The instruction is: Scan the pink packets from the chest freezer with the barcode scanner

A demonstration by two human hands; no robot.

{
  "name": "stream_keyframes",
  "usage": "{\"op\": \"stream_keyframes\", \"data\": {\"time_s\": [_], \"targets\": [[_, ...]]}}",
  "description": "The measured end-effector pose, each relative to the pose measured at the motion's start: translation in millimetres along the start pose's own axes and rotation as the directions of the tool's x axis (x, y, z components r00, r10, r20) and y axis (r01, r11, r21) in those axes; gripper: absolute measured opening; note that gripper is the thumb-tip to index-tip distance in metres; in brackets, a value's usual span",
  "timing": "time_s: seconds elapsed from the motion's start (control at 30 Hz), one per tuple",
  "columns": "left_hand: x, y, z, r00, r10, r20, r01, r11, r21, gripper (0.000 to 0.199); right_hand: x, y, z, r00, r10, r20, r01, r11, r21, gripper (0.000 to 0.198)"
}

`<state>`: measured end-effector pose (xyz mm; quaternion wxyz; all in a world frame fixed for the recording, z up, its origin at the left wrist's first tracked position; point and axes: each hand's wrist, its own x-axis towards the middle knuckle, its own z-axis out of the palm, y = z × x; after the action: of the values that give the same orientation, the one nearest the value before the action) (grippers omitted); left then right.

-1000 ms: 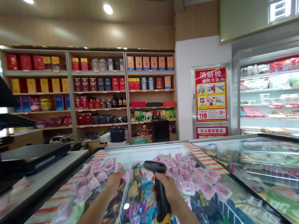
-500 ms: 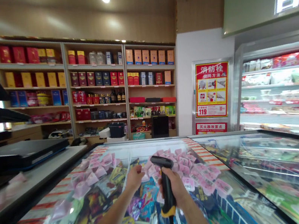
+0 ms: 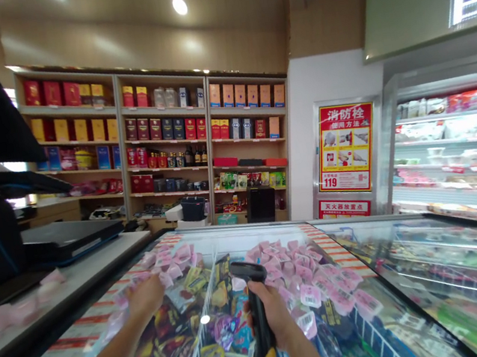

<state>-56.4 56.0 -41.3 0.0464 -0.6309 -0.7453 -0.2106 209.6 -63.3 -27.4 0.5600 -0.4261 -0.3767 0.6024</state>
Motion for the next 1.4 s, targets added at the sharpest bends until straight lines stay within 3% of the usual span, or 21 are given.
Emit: {"op": "stream_keyframes", "data": {"time_s": [0.27,0.5,0.77,1.1,1.4], "targets": [[-9.7,5.5,5.5,0.989,0.135,-0.068,-0.140,0.987,-0.078,0.034,-4.4,0.2,22.7,0.993,0.089,0.079,-0.091,0.996,0.019,0.032],[-23.0,42.2,12.3,0.974,0.219,-0.060,-0.226,0.952,-0.206,0.034,-8.9,3.4,31.5,0.983,0.136,0.120,-0.136,0.991,-0.009,0.030],[-35.6,76.3,20.6,0.962,0.269,-0.035,-0.270,0.932,-0.242,0.029,-8.7,-4.7,13.8,0.997,0.072,0.022,-0.073,0.997,0.034,0.028],[-56.2,112.2,33.4,0.954,0.297,0.033,-0.283,0.936,-0.210,0.031,2.5,-20.1,-38.3,0.990,-0.037,-0.133,0.048,0.995,0.087,0.029],[-72.3,158.0,45.8,0.928,0.363,0.082,-0.325,0.898,-0.298,0.026,0.0,-21.8,-40.3,0.986,0.008,-0.164,0.019,0.987,0.158,0.026]]}}
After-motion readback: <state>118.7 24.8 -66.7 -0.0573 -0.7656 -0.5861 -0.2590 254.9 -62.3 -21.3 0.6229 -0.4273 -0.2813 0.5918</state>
